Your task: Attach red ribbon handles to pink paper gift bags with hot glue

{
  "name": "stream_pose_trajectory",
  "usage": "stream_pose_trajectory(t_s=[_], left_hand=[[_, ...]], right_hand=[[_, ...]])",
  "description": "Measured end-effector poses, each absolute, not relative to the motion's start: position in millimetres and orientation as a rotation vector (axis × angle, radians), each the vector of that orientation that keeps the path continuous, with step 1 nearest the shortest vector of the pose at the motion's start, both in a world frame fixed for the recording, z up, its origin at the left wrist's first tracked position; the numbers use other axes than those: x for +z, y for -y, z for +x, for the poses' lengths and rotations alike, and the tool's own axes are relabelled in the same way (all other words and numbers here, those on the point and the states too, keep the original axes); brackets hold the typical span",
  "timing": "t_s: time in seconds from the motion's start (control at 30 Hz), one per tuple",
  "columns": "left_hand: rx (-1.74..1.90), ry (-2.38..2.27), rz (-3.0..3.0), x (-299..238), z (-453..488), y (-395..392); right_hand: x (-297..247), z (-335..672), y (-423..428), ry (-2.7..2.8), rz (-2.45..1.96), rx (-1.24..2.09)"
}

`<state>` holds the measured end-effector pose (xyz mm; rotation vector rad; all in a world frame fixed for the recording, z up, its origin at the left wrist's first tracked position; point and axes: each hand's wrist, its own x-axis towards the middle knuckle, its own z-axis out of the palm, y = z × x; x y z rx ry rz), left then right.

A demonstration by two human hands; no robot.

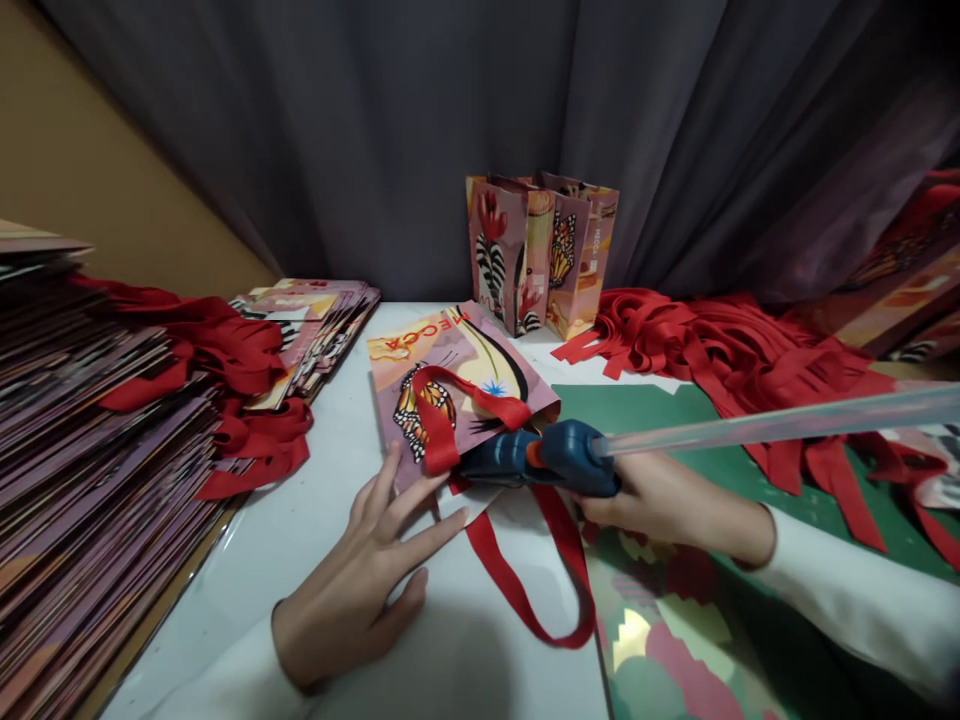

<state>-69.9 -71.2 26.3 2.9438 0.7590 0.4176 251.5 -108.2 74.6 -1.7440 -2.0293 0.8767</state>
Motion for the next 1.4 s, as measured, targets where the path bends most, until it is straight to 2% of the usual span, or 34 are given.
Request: stream_pose_trajectory(t_s=[0.23,0.43,0.77,1.03,1.4], left_hand=[[0.388,-0.785,2.950,22.5,-67.3,71.4],[0.430,-0.754,2.943,26.3,-64.4,72.4],[0.447,-0.750,2.889,26.4,-63.7,73.6],[0.467,-0.727,2.823,27.0,-62.5,72.6],[0.529,-0.703,2.828,23.2,-61.6,70.3]], right_hand=[[87.4,253.0,112.6,2.017,-1.905,0.885],[88.8,263.7,116.0,2.086,-1.947,0.636],[97.8,269.0,118.0,2.151,-2.015,0.420],[104.9,267.0,117.9,2.417,-1.861,0.189],[133.4,226.0,118.4,2.474,-2.124,0.026]])
